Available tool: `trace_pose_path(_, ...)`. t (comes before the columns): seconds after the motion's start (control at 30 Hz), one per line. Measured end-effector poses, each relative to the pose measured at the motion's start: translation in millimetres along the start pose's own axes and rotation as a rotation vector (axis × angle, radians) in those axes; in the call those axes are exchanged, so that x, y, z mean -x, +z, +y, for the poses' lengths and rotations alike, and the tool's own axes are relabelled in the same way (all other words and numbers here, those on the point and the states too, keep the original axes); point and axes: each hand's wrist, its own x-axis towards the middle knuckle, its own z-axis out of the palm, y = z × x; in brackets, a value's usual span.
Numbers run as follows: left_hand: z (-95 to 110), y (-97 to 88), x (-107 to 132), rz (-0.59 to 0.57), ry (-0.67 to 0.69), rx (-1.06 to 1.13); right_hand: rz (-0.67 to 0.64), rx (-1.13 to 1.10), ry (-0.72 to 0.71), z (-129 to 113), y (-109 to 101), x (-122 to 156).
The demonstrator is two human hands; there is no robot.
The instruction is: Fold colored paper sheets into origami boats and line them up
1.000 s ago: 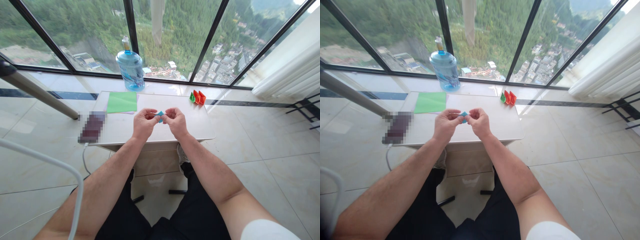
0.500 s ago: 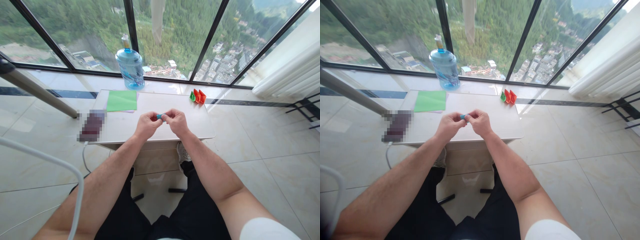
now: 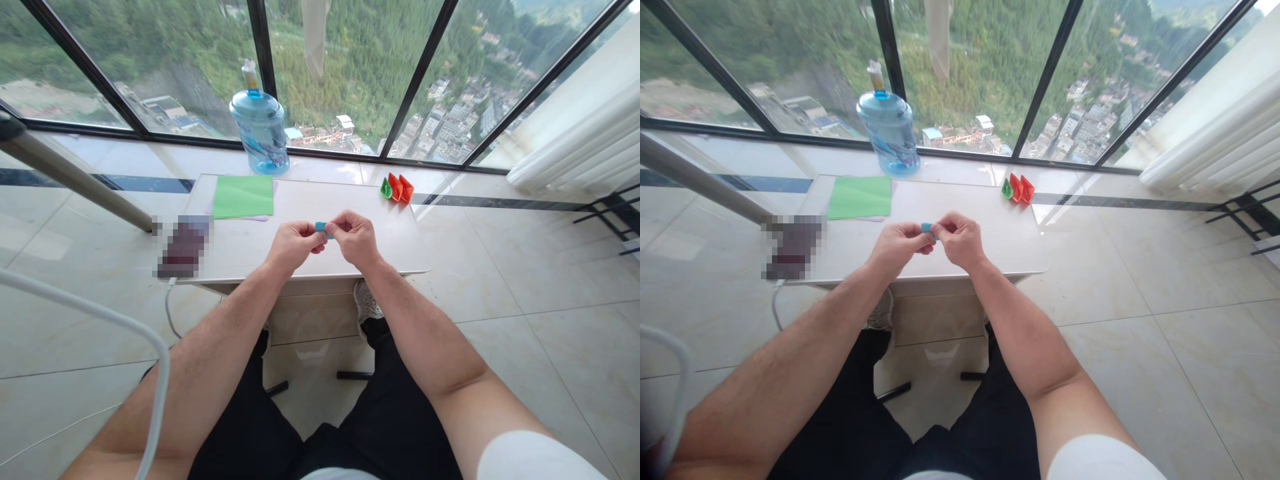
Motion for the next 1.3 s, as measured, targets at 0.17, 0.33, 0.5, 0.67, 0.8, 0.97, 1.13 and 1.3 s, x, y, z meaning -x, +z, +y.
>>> trace_pose_path(0.17,-2,3.7,-2,0.111,0.01,-0.075,0.037,-0.021,0.063,7,6,-3)
trace_pose_path(0.33,-1,1.9,-2,0.019,-0.009,0.093,0.077,-0.093,0.146,11,2,-5)
trace_pose_path(0.5,2,-3.6,-1,-0.061,-0.013,0.255,0.06,-0.178,0.124,8,-2,-5)
trace_pose_path(0.67,-3,-5.8,-4,-0.097,0.02,0.28,0.04,-0.151,0.125,5,-2,-4)
trace_pose_path(0.8,-8,-5.3,-7,-0.092,0.068,0.254,0.04,-0.187,0.128,2,-1,-2)
trace_pose_path(0.97,-10,-5.3,-10,0.052,0.104,0.198,-0.092,-0.192,0.127,0,-2,1)
trace_pose_path(1.13,-9,-8.4,-9,0.065,0.135,-0.005,-0.051,0.038,-0.019,3,-3,1)
trace_pose_path(1.3,-12,-11.5,-11,0.121,0.259,-0.249,-0.036,0.242,-0.16,2,-6,3)
